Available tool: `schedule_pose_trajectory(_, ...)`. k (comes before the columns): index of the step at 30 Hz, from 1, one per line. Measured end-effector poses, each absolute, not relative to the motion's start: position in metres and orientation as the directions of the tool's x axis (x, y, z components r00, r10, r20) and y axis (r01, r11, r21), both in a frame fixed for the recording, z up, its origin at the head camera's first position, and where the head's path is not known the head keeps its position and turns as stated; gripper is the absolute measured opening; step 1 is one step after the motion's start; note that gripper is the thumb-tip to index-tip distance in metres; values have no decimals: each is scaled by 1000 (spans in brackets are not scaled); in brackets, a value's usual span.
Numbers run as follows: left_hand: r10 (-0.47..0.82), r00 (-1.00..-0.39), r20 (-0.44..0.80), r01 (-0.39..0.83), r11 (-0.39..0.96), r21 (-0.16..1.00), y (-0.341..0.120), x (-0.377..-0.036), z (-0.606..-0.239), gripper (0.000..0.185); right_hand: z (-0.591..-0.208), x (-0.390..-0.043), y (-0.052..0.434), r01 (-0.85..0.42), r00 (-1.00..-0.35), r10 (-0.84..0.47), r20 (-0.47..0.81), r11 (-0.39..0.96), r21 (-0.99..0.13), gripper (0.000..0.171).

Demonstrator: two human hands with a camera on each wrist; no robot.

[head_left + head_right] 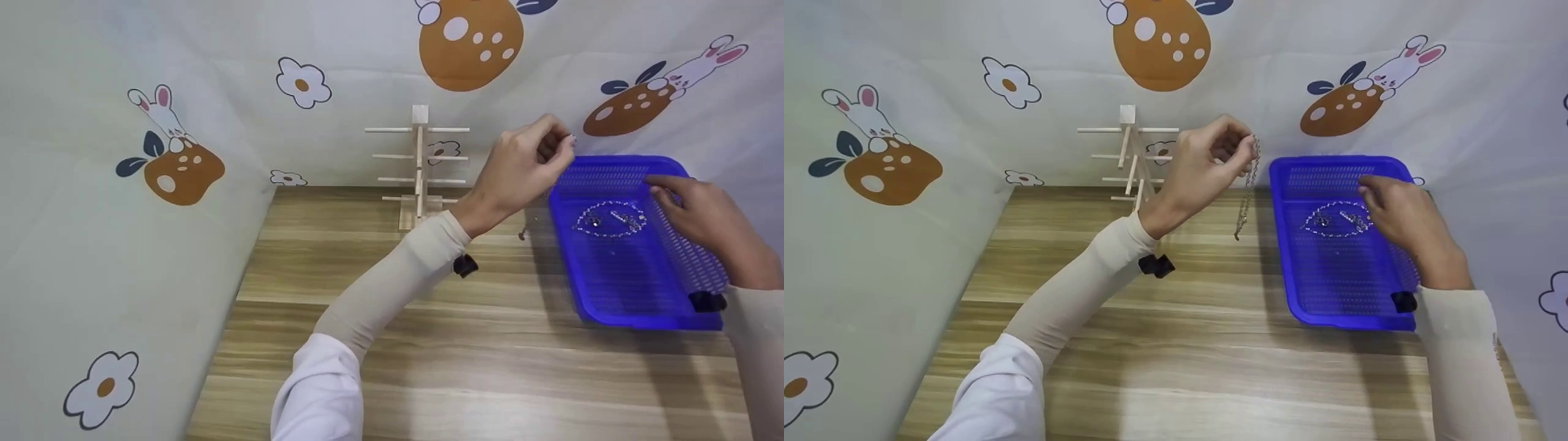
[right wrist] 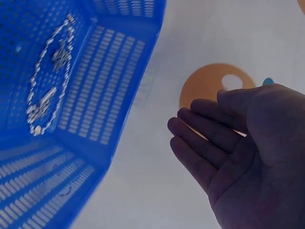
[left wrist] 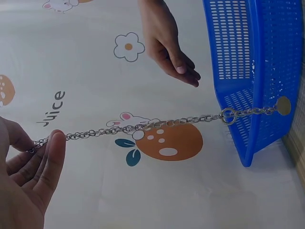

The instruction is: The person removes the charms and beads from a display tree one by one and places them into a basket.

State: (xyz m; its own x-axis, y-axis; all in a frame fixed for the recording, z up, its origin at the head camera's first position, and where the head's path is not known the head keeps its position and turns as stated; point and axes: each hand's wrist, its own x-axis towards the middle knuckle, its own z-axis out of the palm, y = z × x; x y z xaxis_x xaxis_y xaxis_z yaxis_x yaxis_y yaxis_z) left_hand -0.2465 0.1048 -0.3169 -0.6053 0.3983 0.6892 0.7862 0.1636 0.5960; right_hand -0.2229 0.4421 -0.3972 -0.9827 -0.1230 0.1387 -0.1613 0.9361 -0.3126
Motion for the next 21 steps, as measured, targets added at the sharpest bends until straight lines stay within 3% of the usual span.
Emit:
schedule_pose_trajectory(12,468,-665,582,735,275,619,133,-248,-296,13,-413,-206,485,-69,-992,-34,124,955,-288,55)
schedule_pose_trajectory(21,521,-653,549,736,268,622,158,-246,-289,12,-428,-194,512,-52,-994,-18,107,946,-320,61)
